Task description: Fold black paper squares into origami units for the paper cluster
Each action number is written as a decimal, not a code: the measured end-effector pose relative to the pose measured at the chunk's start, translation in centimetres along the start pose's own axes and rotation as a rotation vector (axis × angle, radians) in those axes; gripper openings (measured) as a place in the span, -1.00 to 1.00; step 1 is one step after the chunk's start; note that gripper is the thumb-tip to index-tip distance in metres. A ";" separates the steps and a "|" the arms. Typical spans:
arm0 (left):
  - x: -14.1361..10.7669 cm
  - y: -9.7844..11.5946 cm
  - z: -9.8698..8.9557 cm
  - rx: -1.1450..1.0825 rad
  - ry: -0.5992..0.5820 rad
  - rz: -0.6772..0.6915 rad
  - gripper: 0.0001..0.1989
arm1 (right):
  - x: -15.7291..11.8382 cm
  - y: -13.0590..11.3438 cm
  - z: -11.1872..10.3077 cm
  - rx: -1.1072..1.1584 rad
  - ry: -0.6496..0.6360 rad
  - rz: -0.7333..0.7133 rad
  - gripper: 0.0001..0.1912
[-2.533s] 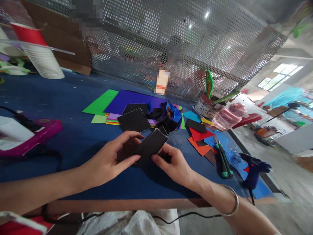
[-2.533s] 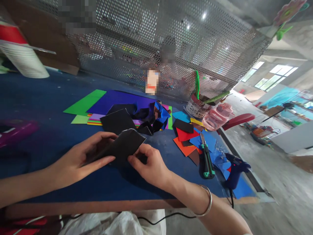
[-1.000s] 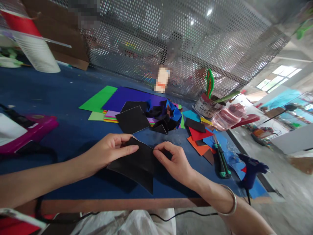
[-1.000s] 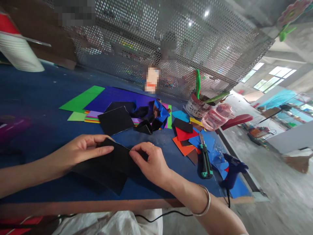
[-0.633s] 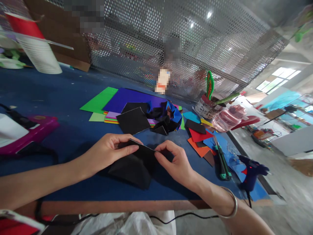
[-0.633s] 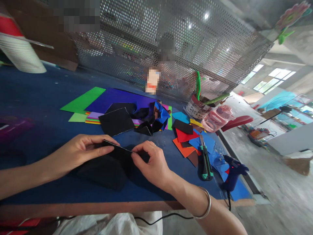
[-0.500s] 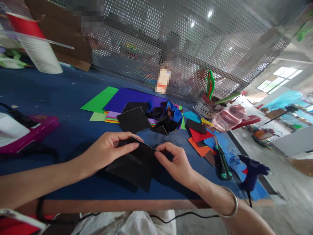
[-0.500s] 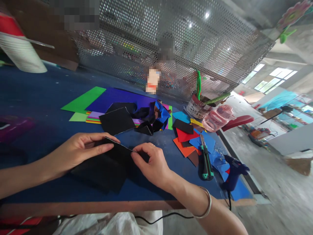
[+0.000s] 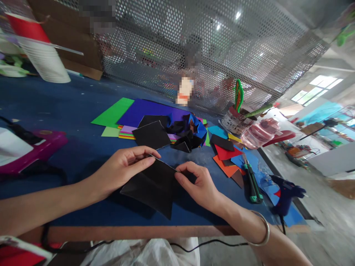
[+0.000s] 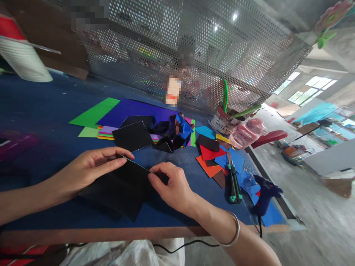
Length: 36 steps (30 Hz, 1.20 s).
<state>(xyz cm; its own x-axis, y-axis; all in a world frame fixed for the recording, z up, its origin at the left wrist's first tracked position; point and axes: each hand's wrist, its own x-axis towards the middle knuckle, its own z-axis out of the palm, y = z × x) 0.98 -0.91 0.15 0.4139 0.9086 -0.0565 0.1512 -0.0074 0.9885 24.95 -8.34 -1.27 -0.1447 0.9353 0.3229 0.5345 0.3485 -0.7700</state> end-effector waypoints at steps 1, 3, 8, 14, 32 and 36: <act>0.0 0.1 0.0 -0.020 0.000 -0.006 -0.61 | 0.0 0.0 0.0 -0.001 -0.004 -0.001 -0.86; 0.1 0.0 0.0 -0.076 -0.026 -0.027 -0.64 | 0.0 0.1 -0.1 -0.002 -0.006 -0.006 -0.84; 0.1 -0.5 -0.4 -0.017 -0.025 0.023 -0.69 | 0.2 0.2 -0.2 -0.004 -0.006 -0.008 -0.81; 0.0 -1.0 -0.8 -0.012 -0.126 0.025 -0.67 | 0.1 -0.1 -0.3 -0.001 -0.016 0.021 -0.75; 0.3 -1.6 -0.8 0.146 -0.109 0.164 -0.71 | 0.0 -0.2 -0.2 -0.048 -0.031 -0.042 -0.76; 0.3 -1.6 -0.8 0.130 -0.150 0.109 -0.62 | 0.0 -0.2 -0.3 -0.052 -0.038 -0.032 -0.75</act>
<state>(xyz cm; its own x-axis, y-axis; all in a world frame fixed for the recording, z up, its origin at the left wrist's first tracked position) 0.12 -0.30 -1.32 0.5617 0.8271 0.0197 0.2085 -0.1645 0.9641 25.11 -8.45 -0.90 -0.1934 0.9259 0.3244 0.5718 0.3751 -0.7297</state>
